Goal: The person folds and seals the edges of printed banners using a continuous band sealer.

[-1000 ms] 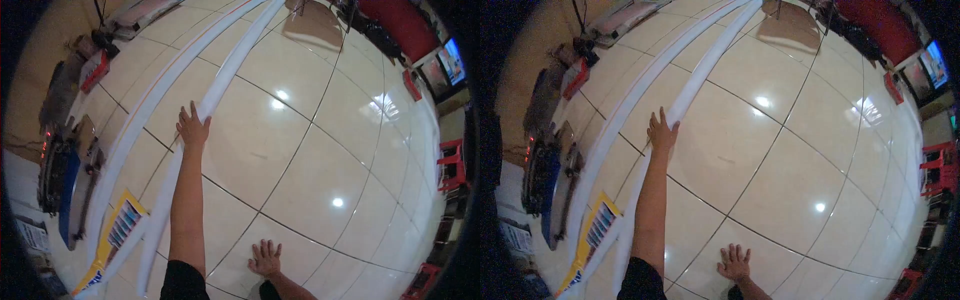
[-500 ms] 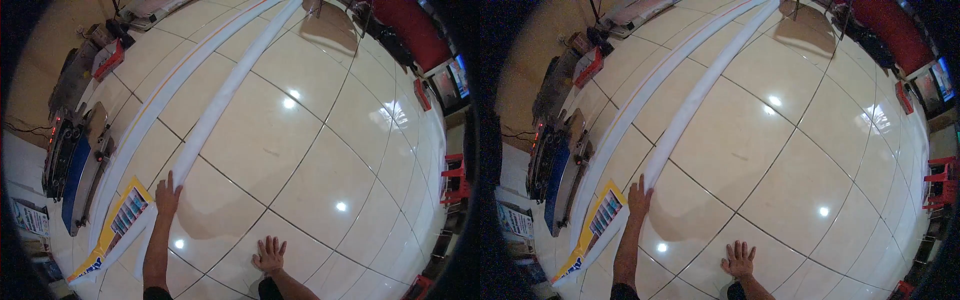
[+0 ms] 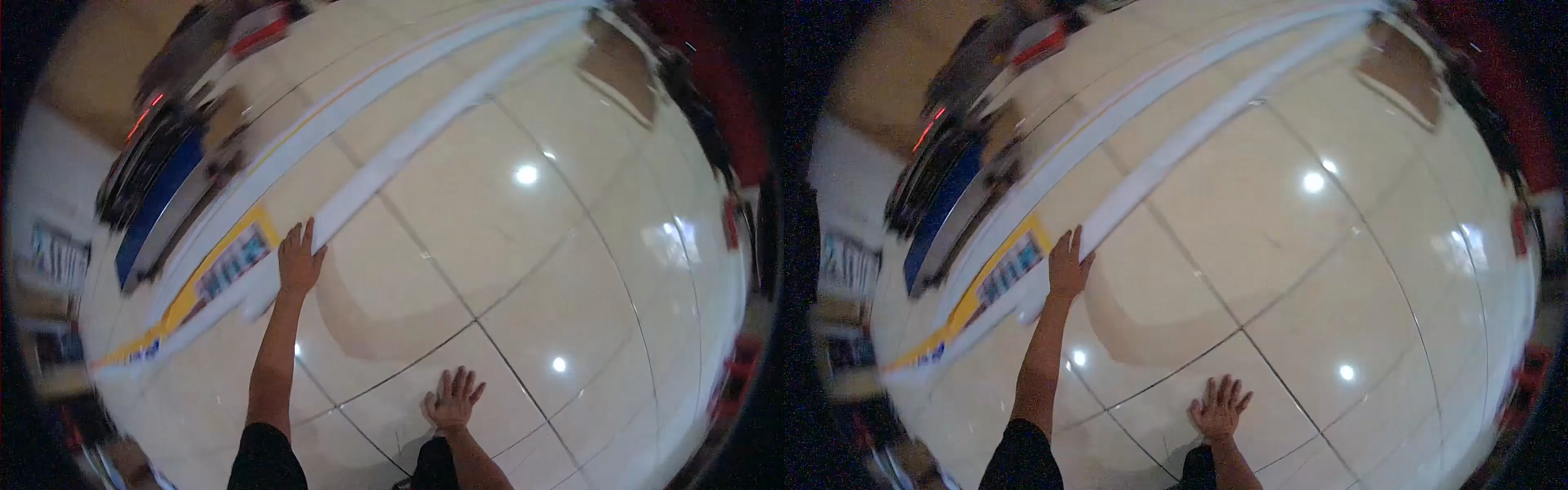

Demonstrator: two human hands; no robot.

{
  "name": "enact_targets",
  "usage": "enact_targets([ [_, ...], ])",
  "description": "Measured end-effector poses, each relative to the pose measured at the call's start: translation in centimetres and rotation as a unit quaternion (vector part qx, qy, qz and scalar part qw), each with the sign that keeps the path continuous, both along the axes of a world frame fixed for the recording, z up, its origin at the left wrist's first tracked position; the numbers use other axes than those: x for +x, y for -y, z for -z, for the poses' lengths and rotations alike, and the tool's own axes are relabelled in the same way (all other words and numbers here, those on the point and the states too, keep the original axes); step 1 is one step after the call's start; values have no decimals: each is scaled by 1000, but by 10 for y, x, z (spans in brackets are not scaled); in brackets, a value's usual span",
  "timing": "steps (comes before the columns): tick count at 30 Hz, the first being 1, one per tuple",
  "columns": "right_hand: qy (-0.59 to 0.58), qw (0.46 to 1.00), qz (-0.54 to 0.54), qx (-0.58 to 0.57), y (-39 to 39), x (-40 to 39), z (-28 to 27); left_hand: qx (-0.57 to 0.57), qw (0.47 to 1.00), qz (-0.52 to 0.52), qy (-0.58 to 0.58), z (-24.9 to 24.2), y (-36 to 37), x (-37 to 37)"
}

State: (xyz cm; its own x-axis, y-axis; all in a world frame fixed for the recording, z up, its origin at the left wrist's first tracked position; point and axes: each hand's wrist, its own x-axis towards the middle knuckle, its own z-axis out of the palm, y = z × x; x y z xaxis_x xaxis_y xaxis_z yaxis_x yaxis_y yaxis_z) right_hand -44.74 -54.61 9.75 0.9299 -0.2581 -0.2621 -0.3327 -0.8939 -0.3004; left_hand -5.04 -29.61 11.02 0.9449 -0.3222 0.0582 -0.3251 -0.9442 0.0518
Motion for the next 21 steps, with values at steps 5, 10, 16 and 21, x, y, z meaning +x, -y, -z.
enact_targets([
  [5, 2, 999, -28, -26, -6, -5, 10, 64, 995, -68, 23, -14, -109, -81],
  [10, 47, 995, -47, -72, 0, -4, 14, 89, 994, -65, 13, -14, -78, -47],
  [16, -17, 998, -11, -61, -4, -6, 9, 123, 988, -9, 91, 11, 16, 23],
  [21, -28, 1000, 13, -7, -2, 0, 1, 127, 990, -16, 63, 17, 55, 109],
])
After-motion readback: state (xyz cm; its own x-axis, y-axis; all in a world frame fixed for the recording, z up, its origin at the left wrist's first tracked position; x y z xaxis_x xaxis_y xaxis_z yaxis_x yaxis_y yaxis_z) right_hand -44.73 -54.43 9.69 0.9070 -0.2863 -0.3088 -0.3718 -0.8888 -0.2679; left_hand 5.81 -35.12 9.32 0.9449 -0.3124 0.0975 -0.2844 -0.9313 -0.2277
